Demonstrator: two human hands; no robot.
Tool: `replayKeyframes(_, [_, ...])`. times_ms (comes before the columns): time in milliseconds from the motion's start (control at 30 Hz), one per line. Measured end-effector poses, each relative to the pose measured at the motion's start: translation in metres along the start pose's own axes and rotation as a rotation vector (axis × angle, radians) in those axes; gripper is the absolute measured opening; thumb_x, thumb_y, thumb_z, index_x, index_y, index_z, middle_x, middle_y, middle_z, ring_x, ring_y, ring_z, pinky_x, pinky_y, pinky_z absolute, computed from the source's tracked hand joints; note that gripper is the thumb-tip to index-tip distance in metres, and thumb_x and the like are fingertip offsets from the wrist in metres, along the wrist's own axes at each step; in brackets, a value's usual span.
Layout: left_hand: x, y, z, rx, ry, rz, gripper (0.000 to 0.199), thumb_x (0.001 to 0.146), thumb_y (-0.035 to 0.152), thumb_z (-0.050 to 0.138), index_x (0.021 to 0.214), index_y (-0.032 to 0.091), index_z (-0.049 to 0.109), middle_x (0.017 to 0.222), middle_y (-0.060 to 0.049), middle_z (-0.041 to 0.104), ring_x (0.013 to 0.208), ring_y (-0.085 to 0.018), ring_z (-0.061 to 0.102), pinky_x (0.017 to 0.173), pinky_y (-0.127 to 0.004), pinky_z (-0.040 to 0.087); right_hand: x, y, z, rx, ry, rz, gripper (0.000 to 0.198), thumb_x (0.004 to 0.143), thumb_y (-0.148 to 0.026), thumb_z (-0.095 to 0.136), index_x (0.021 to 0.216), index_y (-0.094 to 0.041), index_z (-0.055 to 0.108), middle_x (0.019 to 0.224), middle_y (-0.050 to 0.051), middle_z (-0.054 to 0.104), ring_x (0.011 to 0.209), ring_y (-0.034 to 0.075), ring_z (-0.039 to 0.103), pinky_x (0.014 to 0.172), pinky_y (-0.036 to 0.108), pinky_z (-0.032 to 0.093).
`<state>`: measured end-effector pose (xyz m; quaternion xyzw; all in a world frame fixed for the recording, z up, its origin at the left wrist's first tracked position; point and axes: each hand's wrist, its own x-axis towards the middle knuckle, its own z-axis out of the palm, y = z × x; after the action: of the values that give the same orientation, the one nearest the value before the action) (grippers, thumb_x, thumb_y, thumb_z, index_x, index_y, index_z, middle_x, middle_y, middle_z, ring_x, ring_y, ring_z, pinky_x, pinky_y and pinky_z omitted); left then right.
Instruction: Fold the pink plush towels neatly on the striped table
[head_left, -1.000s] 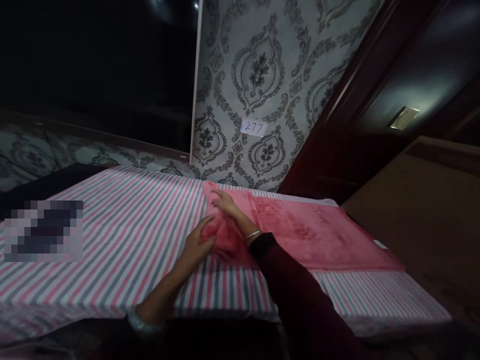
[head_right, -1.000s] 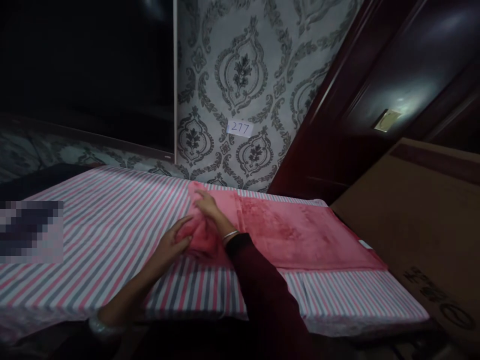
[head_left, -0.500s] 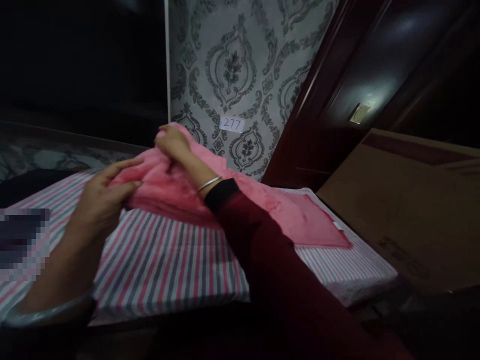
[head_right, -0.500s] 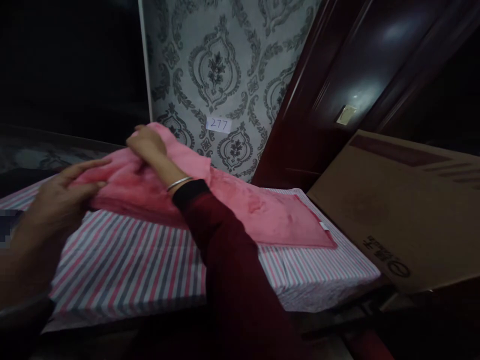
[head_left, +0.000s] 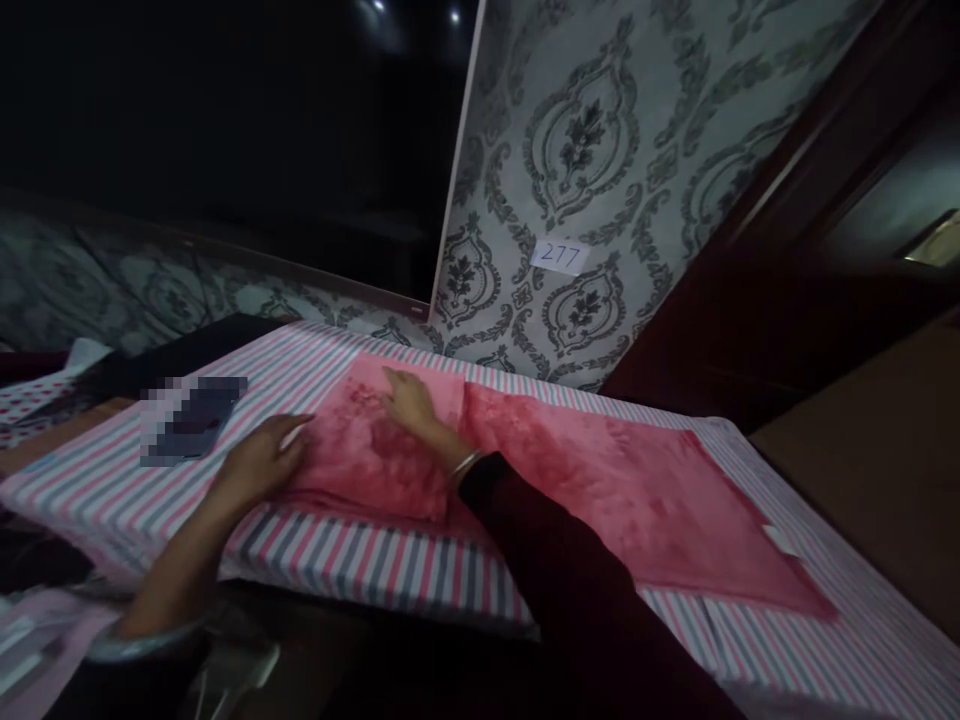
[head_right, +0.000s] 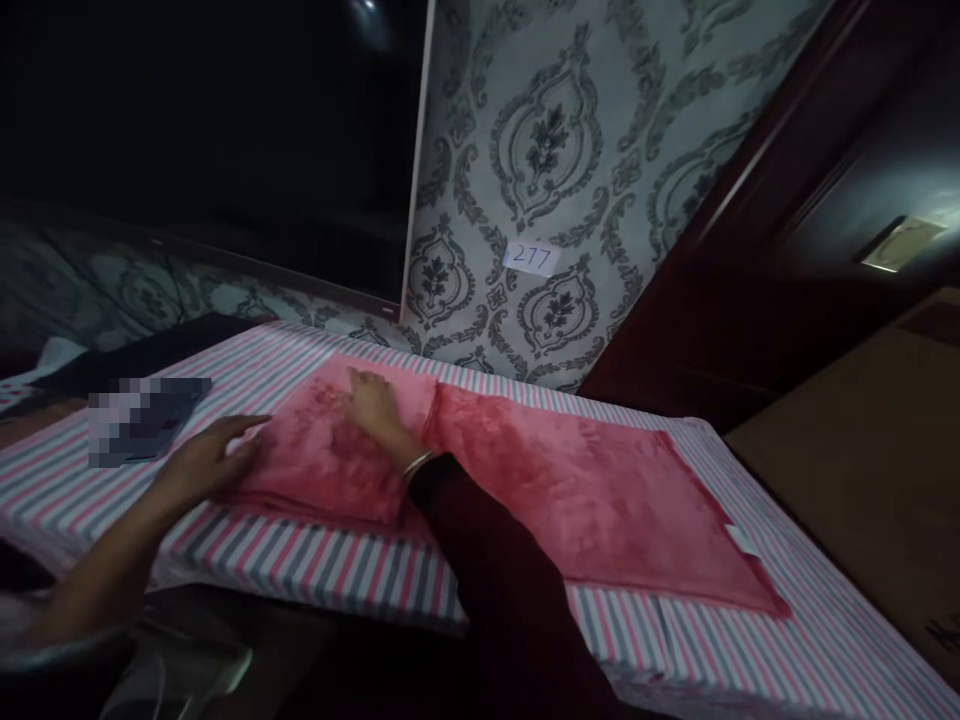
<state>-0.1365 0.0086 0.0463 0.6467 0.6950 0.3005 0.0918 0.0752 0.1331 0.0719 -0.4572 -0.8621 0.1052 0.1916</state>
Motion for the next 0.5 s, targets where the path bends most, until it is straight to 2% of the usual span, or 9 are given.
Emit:
replayKeyframes(67, [0.017,0.025,0.009,0.093,-0.033,0.145,0.065,0.089,0.053,0.039,0.139,0.02,0.065,0.144,-0.013,0.063,0.138,-0.032,0.054,0.117,-0.047,0.039,-0.016,0.016,-0.003,-0.055,0.007,0.093,0.066,0.104,-0.045,0.052,0.161,-0.019,0.034,0.166,0.018,0.035,0.154,0.032,0.029,0.124,0.055,0.025])
replayKeyframes(133, [0.025,0.049,0.029,0.198,-0.108,0.214,0.063,0.092,0.05,0.043,0.146,0.022,0.058,0.156,-0.013,0.053,0.151,-0.034,0.038,0.123,-0.056,0.028,-0.035,0.033,-0.003,-0.1,-0.006,0.156,0.072,0.103,-0.051,0.052,0.164,-0.022,0.029,0.172,0.016,0.022,0.159,0.035,0.014,0.125,0.061,0.017])
replayKeyframes(167, [0.027,0.057,0.042,0.249,-0.153,0.222,0.064,0.092,0.05,0.045,0.149,0.023,0.056,0.16,-0.014,0.048,0.154,-0.037,0.032,0.123,-0.062,0.022,-0.045,0.042,-0.002,-0.107,-0.033,0.176,0.073,0.102,-0.054,0.052,0.164,-0.023,0.029,0.173,0.015,0.019,0.16,0.037,0.011,0.125,0.062,0.015])
replayKeyframes(233, [0.025,0.064,0.065,0.323,-0.228,0.217,0.068,0.093,0.053,0.05,0.154,0.024,0.052,0.166,-0.017,0.038,0.157,-0.043,0.023,0.12,-0.072,0.014,-0.059,0.057,0.003,-0.1,-0.095,0.204,0.072,0.103,-0.057,0.049,0.163,-0.023,0.032,0.173,0.014,0.02,0.159,0.038,0.013,0.124,0.061,0.018])
replayKeyframes(333, [0.021,0.058,0.086,0.366,-0.263,0.218,0.073,0.093,0.058,0.054,0.158,0.025,0.046,0.17,-0.019,0.028,0.157,-0.047,0.018,0.118,-0.076,0.012,-0.066,0.07,0.009,-0.078,-0.141,0.24,0.07,0.104,-0.059,0.044,0.163,-0.022,0.034,0.172,0.014,0.023,0.159,0.036,0.017,0.124,0.059,0.022])
replayKeyframes(500, [0.024,0.05,0.084,0.389,-0.244,0.25,0.072,0.096,0.055,0.054,0.159,0.023,0.044,0.169,-0.019,0.03,0.156,-0.048,0.02,0.118,-0.075,0.015,-0.068,0.073,0.0,-0.019,-0.179,0.197,0.064,0.106,-0.049,0.046,0.161,-0.018,0.036,0.171,0.014,0.025,0.159,0.031,0.018,0.126,0.056,0.023])
